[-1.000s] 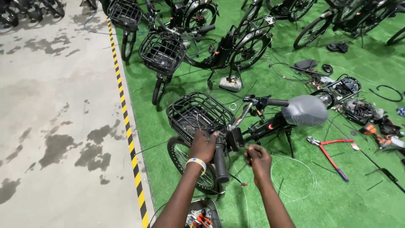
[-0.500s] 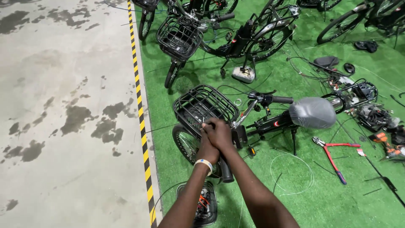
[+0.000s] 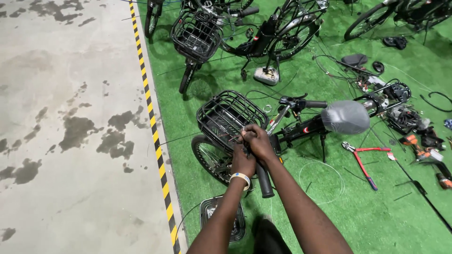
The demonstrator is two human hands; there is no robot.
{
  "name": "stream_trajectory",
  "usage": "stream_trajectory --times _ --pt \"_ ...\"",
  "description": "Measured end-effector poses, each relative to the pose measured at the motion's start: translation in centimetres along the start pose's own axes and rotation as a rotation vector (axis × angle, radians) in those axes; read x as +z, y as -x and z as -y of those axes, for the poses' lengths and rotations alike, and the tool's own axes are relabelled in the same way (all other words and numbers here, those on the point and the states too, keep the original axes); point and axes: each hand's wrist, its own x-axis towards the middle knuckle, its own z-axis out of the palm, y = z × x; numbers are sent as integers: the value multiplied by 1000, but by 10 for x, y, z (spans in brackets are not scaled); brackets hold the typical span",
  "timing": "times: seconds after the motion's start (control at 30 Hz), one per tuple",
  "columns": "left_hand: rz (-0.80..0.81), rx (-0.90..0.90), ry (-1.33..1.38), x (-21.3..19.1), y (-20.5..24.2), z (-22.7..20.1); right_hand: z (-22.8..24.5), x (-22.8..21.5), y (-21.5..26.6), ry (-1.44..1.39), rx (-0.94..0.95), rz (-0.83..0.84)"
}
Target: The person works on the rear wheel hub of an electric bicycle, using a tool to tighten components. They then move to the front wheel to attach and secure a brake cable, using pliers to cut the excess cable. Finally, they adjust the handlebars and organize the brake cable near the front basket.
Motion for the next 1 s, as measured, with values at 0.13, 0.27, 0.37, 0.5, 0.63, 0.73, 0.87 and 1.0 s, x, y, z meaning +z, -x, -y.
stream_trajectory --times 0.13,0.27,0.37,0.5,0.63,0.73,0.87,1.0 --pt "-30 -25 18 -11 12 -21 15 -3 0 -161 123 15" --pt "-190 -80 176 -5 6 -11 32 -8 2 -222 223 69" --pt "-311 -83 213 -3 -12 1 31 -12 -19 -196 253 93" --pt "-306 -161 242 8 -16 14 -6 -9 -50 22 293 29" --pt "-355 -124 331 3 -28 8 -36 -2 -86 284 317 96" --pt "-366 -146 310 -1 -27 -6 -20 -12 -101 -1 447 243" --pt "-401 -186 282 6 -31 -4 4 -37 -103 -246 600 599" --pt "-448 -127 273 11 -48 0 18 -48 -91 -331 537 665"
